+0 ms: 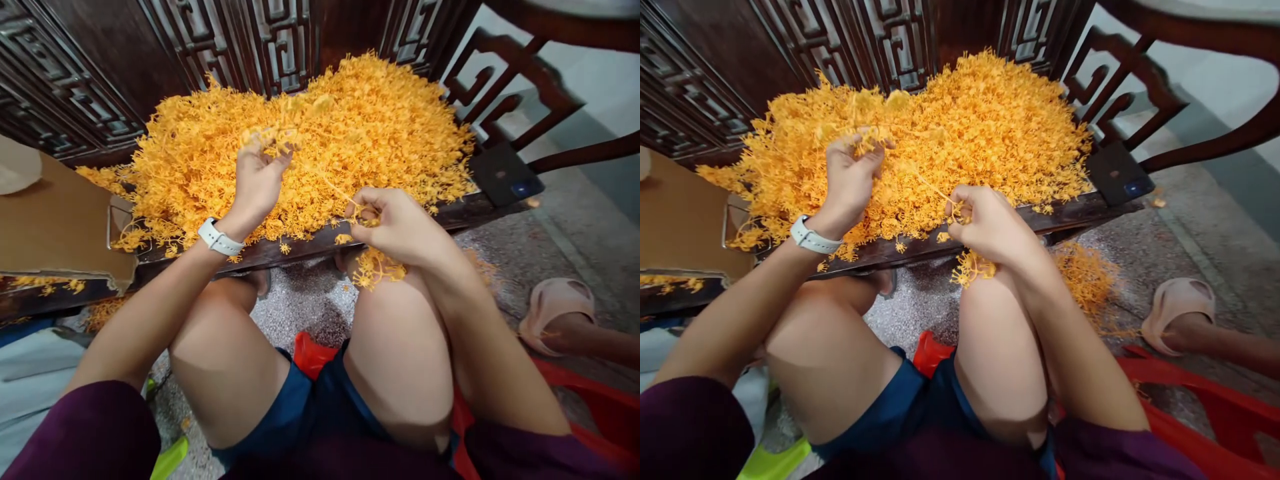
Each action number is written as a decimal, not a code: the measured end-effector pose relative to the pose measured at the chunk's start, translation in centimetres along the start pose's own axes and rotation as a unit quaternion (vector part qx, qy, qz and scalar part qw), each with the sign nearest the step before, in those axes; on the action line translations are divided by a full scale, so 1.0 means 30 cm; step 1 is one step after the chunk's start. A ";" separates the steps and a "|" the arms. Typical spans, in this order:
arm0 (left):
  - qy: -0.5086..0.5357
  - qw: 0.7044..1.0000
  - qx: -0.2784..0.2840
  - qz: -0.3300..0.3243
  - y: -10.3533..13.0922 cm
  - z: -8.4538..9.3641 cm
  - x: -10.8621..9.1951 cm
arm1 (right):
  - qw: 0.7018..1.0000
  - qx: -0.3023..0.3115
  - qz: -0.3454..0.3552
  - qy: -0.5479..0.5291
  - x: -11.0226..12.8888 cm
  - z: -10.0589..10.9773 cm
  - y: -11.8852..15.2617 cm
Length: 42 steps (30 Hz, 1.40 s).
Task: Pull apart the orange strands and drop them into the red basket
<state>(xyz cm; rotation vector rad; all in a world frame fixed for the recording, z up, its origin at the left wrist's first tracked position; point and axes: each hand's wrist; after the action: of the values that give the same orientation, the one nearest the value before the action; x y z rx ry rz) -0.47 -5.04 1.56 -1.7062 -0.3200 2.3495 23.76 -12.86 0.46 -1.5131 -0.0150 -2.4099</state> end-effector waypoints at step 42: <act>-0.028 0.971 0.236 -0.005 0.107 -0.028 -0.033 | 0.976 -0.156 0.048 -0.144 0.034 -0.008 -0.014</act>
<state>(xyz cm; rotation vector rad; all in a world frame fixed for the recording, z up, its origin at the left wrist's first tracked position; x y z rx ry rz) 0.48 -8.35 1.23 -1.4051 0.2115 2.2337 23.04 -12.74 1.32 -1.9401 0.3818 -2.1734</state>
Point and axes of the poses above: each hand's wrist, its own y-axis away from the middle knuckle, its own z-axis out of the back of the hand, x = y × z, and after that the axes turned 5 degrees about -y, right-handed
